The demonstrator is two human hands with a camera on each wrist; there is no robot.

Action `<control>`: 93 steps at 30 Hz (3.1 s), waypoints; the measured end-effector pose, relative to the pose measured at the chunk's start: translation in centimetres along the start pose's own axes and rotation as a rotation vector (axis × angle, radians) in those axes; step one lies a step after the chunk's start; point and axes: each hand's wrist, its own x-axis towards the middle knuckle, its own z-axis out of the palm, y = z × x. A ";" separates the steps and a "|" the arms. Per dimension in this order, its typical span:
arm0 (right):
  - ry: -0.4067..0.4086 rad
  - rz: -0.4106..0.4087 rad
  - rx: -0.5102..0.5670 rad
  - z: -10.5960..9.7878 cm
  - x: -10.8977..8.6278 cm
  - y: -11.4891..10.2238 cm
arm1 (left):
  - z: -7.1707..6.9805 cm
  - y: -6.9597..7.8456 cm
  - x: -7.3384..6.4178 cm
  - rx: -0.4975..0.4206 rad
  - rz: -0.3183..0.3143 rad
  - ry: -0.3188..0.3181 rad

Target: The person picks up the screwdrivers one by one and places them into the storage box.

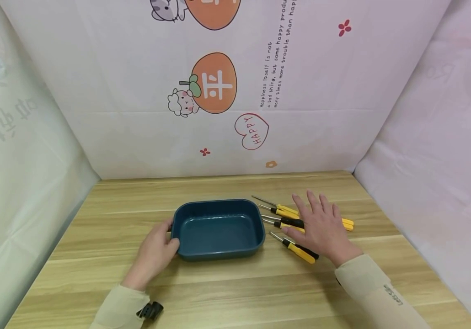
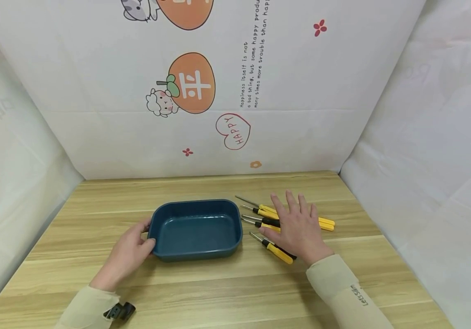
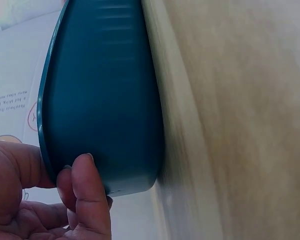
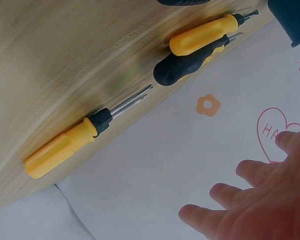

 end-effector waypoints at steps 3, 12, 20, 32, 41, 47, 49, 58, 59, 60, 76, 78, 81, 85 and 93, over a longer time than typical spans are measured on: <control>0.009 -0.002 0.001 0.1 -0.1 0.0 | 0.1 0.0 -0.2 0.012 0.003 0.003; -0.006 -0.004 -0.010 0.1 -0.1 0.0 | 0.4 -0.1 -0.4 0.007 0.007 0.003; -0.014 -0.009 -0.008 -0.1 -0.3 0.0 | 0.4 -0.1 -0.4 -0.001 -0.001 0.005; -0.033 -0.005 0.001 0.2 -0.3 0.1 | 0.8 0.1 -0.5 0.003 0.003 0.007; -0.014 -0.007 0.009 0.4 -0.4 0.0 | 1.3 0.3 -0.4 0.003 0.007 0.009; -0.026 -0.004 0.007 0.3 -0.3 0.1 | 1.6 0.4 -0.4 0.013 0.010 0.004; -0.031 -0.004 0.005 0.3 -0.3 0.1 | 1.6 0.5 -0.4 0.015 0.015 0.005; -0.029 -0.014 0.011 0.3 -0.5 -0.1 | 1.6 0.8 -0.6 0.003 0.035 0.001; -0.033 -0.010 0.018 0.3 -0.5 -0.1 | 1.6 0.8 -0.6 0.003 0.036 0.000; -0.036 -0.008 0.025 0.2 -0.6 -0.1 | 1.6 0.8 -0.6 0.004 0.037 0.000; -0.047 -0.016 0.139 0.3 -1.6 -0.2 | 1.7 0.7 -0.6 0.021 0.027 0.003; -0.051 -0.014 0.136 0.3 -1.7 -0.2 | 1.8 0.7 -0.5 0.021 0.026 0.004; -0.056 -0.009 0.128 0.2 -1.9 -0.3 | 1.8 0.7 -0.6 0.016 0.025 0.001; -0.057 -0.003 0.113 0.2 -2.1 -0.3 | 1.8 0.7 -0.6 0.014 0.025 0.000; -0.046 -0.035 0.101 0.3 -2.5 -0.6 | 1.7 0.6 -0.6 0.017 0.015 -0.004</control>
